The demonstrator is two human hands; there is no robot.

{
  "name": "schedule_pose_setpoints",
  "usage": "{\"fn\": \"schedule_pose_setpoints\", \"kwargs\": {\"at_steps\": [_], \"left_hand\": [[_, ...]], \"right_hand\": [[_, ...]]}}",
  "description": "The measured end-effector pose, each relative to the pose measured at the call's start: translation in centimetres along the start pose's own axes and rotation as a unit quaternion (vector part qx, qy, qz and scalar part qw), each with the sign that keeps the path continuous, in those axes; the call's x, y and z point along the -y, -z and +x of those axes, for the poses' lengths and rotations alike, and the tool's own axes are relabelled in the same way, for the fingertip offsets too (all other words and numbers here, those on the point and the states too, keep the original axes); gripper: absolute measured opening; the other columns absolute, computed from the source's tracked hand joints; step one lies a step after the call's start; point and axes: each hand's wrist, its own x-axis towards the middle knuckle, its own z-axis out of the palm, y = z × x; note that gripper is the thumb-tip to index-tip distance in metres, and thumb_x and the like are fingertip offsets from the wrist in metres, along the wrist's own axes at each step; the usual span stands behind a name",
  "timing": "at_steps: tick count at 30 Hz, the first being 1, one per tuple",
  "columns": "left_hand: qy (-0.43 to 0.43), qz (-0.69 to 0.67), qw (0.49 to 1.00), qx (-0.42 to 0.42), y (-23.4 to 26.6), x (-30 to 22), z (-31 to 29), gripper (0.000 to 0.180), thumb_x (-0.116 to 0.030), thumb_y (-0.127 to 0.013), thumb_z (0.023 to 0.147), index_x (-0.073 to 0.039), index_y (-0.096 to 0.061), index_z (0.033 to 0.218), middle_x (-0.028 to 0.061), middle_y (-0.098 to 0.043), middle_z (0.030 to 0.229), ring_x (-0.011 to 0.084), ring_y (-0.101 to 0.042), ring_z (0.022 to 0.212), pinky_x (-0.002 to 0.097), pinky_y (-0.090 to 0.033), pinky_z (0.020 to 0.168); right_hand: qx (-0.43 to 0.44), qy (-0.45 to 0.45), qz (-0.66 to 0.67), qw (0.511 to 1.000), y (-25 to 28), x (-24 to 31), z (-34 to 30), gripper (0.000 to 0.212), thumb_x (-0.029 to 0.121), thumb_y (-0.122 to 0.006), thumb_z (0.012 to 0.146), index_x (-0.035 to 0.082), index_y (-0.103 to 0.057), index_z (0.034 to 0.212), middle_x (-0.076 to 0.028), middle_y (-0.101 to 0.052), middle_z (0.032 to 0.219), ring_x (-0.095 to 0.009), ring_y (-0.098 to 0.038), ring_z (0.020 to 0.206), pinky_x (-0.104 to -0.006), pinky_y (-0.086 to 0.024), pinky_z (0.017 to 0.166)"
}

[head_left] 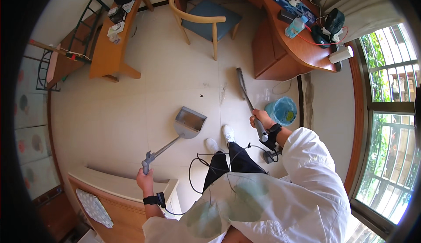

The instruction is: The person sweeps debris from the floor into a dustpan using a long-handled broom in several areas of a room.

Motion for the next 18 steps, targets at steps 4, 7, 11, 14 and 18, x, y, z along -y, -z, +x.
{"fn": "schedule_pose_setpoints", "kwargs": {"at_steps": [4,7,11,14,18], "left_hand": [[-0.002,-0.021,1.000,-0.023,-0.6,0.5,-0.4,0.023,-0.016,-0.071,0.065,-0.002,-0.053,0.068,0.0122,-0.056,0.061,0.0279,-0.053,0.056,0.0363,-0.042,0.056],[0.006,-0.029,0.999,-0.023,-1.2,0.6,-0.6,0.023,-0.015,-0.072,0.064,-0.002,-0.053,0.068,0.0113,-0.056,0.060,0.0256,-0.052,0.055,0.0355,-0.042,0.055],[0.019,-0.051,0.998,-0.028,-2.2,-0.3,-0.7,0.023,-0.014,-0.072,0.061,-0.002,-0.054,0.069,0.0098,-0.055,0.059,0.0221,-0.051,0.053,0.0341,-0.042,0.054],[0.022,-0.031,0.999,-0.017,-2.8,-1.1,-0.3,0.023,-0.013,-0.073,0.060,-0.002,-0.054,0.070,0.0085,-0.054,0.059,0.0205,-0.051,0.054,0.0334,-0.042,0.054],[0.066,-0.004,0.998,-0.001,-2.8,-0.9,0.1,0.023,-0.011,-0.072,0.061,-0.002,-0.054,0.072,0.0073,-0.053,0.060,0.0182,-0.050,0.055,0.0333,-0.041,0.053]], "right_hand": [[0.003,0.208,-0.528,0.824,0.9,1.5,2.5,0.016,0.016,-0.046,0.084,0.002,-0.048,0.092,-0.005,-0.044,0.055,-0.018,-0.053,0.051,-0.0336,-0.042,0.041],[-0.116,0.068,-0.195,0.971,-0.1,4.5,4.4,0.023,0.012,-0.047,0.083,-0.001,-0.049,0.101,-0.006,-0.048,0.057,-0.019,-0.053,0.048,-0.0346,-0.043,0.040],[-0.173,0.085,-0.308,0.932,-1.2,10.1,9.6,0.034,0.011,-0.046,0.083,0.000,-0.046,0.115,-0.009,-0.053,0.062,-0.019,-0.053,0.044,-0.0322,-0.044,0.040],[-0.220,0.118,-0.357,0.900,-0.5,13.3,15.7,0.033,0.010,-0.045,0.083,0.000,-0.046,0.114,-0.011,-0.056,0.066,-0.019,-0.054,0.044,-0.0321,-0.047,0.042],[-0.223,0.126,-0.397,0.881,3.3,15.0,24.4,0.029,0.009,-0.047,0.081,-0.002,-0.052,0.108,-0.013,-0.055,0.065,-0.021,-0.056,0.049,-0.0338,-0.048,0.042]]}}
